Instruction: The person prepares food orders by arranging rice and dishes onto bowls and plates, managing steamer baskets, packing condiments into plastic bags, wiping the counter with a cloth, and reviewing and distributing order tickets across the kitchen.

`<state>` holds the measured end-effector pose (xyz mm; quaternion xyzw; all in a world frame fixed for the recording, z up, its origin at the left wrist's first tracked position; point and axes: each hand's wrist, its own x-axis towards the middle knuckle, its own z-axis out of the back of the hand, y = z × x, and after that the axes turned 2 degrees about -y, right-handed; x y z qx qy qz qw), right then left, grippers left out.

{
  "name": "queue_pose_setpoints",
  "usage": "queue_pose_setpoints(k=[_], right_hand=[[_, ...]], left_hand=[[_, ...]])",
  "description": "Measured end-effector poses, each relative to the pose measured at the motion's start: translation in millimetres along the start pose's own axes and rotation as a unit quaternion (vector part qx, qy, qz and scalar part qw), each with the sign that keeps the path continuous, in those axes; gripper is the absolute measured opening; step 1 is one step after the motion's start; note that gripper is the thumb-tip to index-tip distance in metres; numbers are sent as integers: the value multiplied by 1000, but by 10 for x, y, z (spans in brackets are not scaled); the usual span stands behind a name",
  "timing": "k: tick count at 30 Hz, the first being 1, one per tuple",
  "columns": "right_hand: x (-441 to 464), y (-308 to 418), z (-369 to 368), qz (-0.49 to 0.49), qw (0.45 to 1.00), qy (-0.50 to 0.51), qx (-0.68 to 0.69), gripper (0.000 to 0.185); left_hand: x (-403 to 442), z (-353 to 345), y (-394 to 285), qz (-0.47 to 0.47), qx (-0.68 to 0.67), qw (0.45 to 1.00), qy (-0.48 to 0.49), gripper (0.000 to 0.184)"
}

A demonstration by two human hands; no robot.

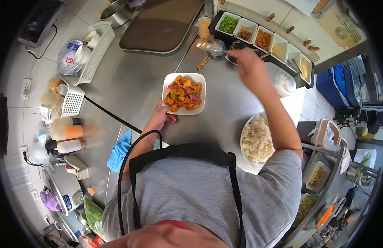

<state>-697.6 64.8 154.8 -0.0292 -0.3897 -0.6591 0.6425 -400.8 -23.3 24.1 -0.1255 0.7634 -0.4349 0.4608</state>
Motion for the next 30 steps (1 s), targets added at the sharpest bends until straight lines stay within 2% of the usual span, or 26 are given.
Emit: queue_pose_setpoints(k=[1,2,3,6,9,10,11,12,13,15,18,22,26,28,29,30], right_hand=[[-79,74,-122,95,993,-23,-64,29],[-254,129,-308,82,985,34,-145,31],[-377,81,-486,165,977,91,-96,30],[-404,184,-573,184,964,157,-109,30],[-162,-133,-377,107,985,16,-131,28],[-18,-232,-172,52,989,19,-134,28],[64,-356,-22,-2,984,-21,-178,29],[130,-515,118,-62,971,-43,-228,29],[207,-677,264,-136,946,-23,-293,24],[252,-1119,403,-206,901,-6,-381,20],[288,-1515,389,-247,859,91,-438,19],[425,-1726,233,-279,840,105,-453,21],[493,-1928,53,-294,845,80,-439,22],[483,-2134,24,-330,869,77,-361,23],[436,-2222,47,-265,880,98,-381,23],[392,-2510,-9,-241,881,126,-386,23]], left_hand=[[1,5,1,1,0,1000,0,48],[4,9,0,1,0,1000,-1,48],[7,10,0,1,1,1000,-1,48],[42,58,43,-5,9,1000,-1,50],[40,43,50,-27,20,999,-27,52],[32,38,34,-33,19,999,-32,52],[4,62,3,-38,17,998,-38,52],[-16,102,-21,-43,16,998,-45,52],[-17,150,-27,-41,14,998,-47,51],[-10,263,-7,-35,8,998,-57,48],[28,385,12,-25,1,998,-49,44],[-26,340,-31,-41,-9,998,-56,40],[-6,362,6,-43,-15,997,-62,41],[66,404,80,-35,-11,998,-49,43],[71,396,104,-38,-8,998,-57,43],[59,421,108,-44,-10,996,-74,44]])
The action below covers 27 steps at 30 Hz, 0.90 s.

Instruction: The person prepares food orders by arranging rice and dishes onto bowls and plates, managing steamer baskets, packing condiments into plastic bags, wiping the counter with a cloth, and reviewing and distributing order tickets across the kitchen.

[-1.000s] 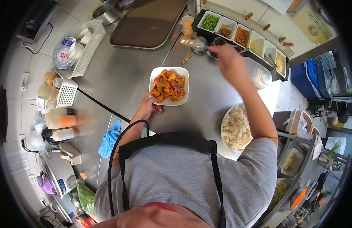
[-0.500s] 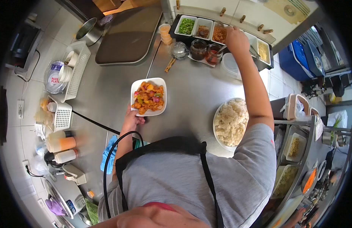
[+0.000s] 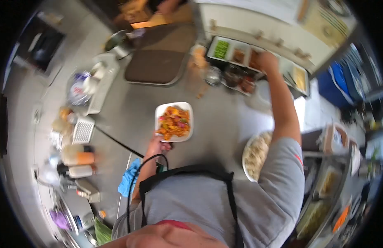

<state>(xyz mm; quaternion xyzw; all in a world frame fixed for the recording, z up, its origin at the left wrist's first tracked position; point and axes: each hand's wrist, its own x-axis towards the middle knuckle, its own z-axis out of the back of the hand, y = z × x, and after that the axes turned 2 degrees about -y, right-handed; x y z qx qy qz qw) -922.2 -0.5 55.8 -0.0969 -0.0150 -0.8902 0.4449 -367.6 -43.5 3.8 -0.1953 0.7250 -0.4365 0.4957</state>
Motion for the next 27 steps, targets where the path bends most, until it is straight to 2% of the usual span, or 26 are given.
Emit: queue_pose_setpoints(k=[1,4,6,8,9,11,13,17,19,22,24,27], right_hand=[[55,-36,-88,35,998,-53,28,22],[263,-305,-390,39,999,13,-33,23],[370,-363,-643,87,987,-130,25,23],[261,-584,-461,132,984,-1,-117,22],[263,-744,-614,30,996,-57,60,18],[-47,-495,1,-27,991,-70,115,21],[-317,-481,326,-35,986,-57,152,23],[-1036,-424,998,-177,912,-6,371,25],[-1527,-445,1224,-244,856,30,454,27],[-2355,-409,1490,-207,864,-23,458,23],[-2874,-320,1611,-209,893,-34,398,23],[-3526,-188,1677,-239,887,-47,392,17]], left_hand=[[9,23,4,3,-7,1000,4,44],[1,69,-27,4,-35,999,16,43],[78,73,25,10,-32,999,40,42],[65,53,-16,17,-23,999,27,38],[101,105,32,20,-19,999,31,38],[138,93,77,20,-17,999,35,37],[97,58,13,-1,-31,999,23,36],[143,145,59,-7,-68,995,76,34],[130,158,61,10,-43,997,60,32],[94,118,-5,15,-28,997,64,30],[100,137,-24,11,-27,996,79,29],[139,170,-49,16,-14,996,89,30]])
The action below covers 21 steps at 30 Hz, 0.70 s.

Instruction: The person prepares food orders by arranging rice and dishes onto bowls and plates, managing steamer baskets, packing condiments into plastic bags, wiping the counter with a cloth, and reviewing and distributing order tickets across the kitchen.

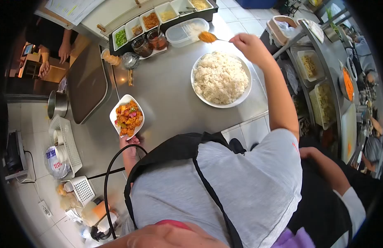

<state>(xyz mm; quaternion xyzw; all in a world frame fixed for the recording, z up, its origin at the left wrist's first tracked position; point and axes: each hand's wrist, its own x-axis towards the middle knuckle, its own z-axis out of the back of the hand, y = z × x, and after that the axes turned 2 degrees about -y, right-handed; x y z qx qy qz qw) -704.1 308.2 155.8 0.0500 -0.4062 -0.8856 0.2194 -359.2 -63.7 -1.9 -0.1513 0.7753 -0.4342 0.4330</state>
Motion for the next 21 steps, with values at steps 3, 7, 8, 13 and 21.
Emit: queue_pose_setpoints(k=[3,7,8,13,21], right_hand=[[-492,-200,-90,-5,998,-44,-35,10],[-794,-446,-301,-29,984,-174,32,12],[-828,-477,-342,-29,981,-189,42,12],[-870,-379,-403,104,955,-232,-152,12],[320,-8,-474,76,986,-145,22,15]], left_hand=[[20,45,0,1,0,1000,21,30],[79,106,18,7,-3,999,41,30],[71,100,19,3,-7,999,41,28],[39,67,4,-3,-13,999,37,25],[-2,2,3,-31,-13,999,22,30]])
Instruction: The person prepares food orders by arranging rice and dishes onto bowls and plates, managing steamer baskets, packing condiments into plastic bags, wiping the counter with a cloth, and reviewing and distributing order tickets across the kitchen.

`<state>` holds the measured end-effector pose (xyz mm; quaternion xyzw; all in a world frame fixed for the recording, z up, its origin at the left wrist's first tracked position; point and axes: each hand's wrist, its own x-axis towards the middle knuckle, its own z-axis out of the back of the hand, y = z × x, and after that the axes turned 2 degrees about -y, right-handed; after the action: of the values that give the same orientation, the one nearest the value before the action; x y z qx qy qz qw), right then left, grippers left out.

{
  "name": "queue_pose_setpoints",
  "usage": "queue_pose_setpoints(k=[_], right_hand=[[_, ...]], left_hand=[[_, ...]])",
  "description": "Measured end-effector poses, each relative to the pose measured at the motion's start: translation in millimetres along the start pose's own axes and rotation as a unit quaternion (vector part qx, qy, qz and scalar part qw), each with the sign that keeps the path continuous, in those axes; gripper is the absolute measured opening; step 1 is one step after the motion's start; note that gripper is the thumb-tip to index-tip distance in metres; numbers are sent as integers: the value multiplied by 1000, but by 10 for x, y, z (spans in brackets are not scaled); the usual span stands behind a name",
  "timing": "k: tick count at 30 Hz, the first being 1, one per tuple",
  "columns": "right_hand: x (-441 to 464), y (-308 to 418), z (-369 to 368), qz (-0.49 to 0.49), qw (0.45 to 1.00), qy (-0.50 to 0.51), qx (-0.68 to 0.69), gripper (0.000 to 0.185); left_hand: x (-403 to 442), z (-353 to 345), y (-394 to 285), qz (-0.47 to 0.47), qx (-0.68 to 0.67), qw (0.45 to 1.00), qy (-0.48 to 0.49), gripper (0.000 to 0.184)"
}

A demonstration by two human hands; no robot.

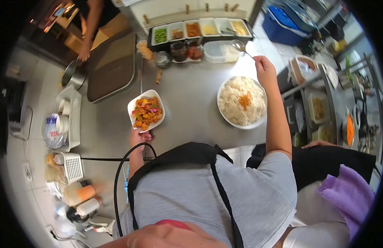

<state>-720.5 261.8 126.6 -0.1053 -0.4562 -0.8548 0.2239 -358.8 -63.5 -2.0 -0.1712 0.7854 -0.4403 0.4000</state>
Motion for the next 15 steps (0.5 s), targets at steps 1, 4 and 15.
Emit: queue_pose_setpoints(k=[1,4,15], right_hand=[[202,109,-186,23,1000,15,-7,16],[857,312,-808,124,987,29,-99,22],[1275,1016,-2288,317,897,254,-175,27]], left_hand=[[-33,-32,-32,2,-2,1000,-5,31],[-33,-46,-34,-1,1,1000,-27,35],[-75,-71,-57,-33,-15,987,-156,48]])
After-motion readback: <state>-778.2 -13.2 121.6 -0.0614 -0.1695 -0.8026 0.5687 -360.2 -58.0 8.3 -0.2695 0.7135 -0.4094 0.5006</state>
